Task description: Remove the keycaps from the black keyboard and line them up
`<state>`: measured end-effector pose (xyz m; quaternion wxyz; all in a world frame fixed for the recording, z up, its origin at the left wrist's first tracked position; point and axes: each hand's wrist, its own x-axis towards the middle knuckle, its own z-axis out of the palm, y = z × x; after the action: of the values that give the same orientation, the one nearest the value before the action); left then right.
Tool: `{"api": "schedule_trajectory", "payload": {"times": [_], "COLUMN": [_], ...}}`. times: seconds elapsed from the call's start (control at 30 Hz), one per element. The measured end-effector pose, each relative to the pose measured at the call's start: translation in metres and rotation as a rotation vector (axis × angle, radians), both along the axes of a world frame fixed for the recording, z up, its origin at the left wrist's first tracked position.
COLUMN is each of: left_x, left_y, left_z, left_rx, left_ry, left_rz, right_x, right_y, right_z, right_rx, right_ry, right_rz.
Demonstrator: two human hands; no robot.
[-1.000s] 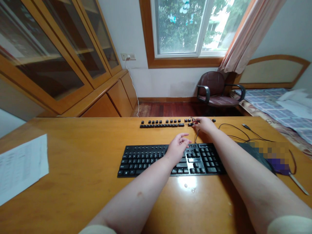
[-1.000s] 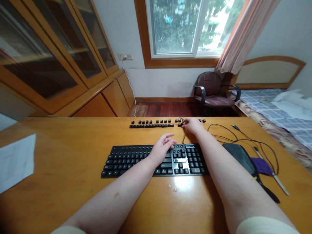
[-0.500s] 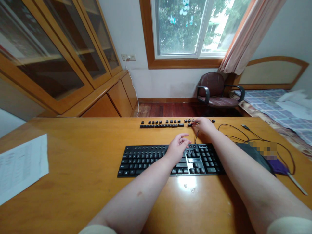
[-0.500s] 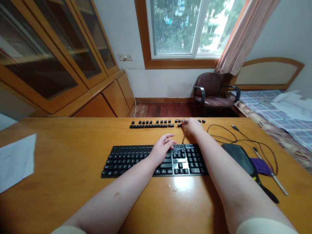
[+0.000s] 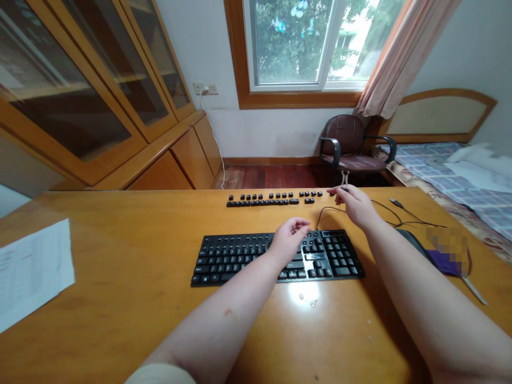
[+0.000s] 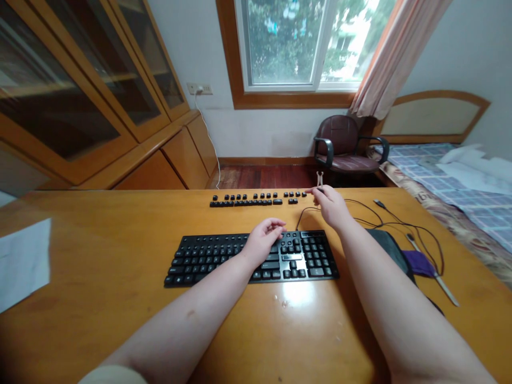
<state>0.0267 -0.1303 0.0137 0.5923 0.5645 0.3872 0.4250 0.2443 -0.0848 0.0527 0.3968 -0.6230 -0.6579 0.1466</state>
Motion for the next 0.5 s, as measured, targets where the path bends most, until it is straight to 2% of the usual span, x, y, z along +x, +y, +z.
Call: {"api": "schedule_trajectory", "payload": {"times": [0.1,0.23,0.37,0.5], "left_x": [-0.001,0.003,0.012,0.015], "left_y": [-0.005,-0.014,-0.019,-0.017], "left_z": [0.000,0.006,0.007,0.004], "left_rx": [0.257,0.568,0.674,0.696], "left_ry": [0.274,0.753,1.046,1.099], "left_rz": [-0.003,-0.032,-0.066,-0.103], "right_x": [-0.002,-0.013,-0.022,-0.022], "right_y": [-0.035,-0.063,-0.068,-0.066], "right_z": [0.002,-0.011,-0.021,-0.019], "right_rx": [0.002,-0.078,-0.059,-0.043], "right_ry": [-0.028,0.036,0.119,0.058], "right_rz": [0.102,0.142,0.153,0.207]}}
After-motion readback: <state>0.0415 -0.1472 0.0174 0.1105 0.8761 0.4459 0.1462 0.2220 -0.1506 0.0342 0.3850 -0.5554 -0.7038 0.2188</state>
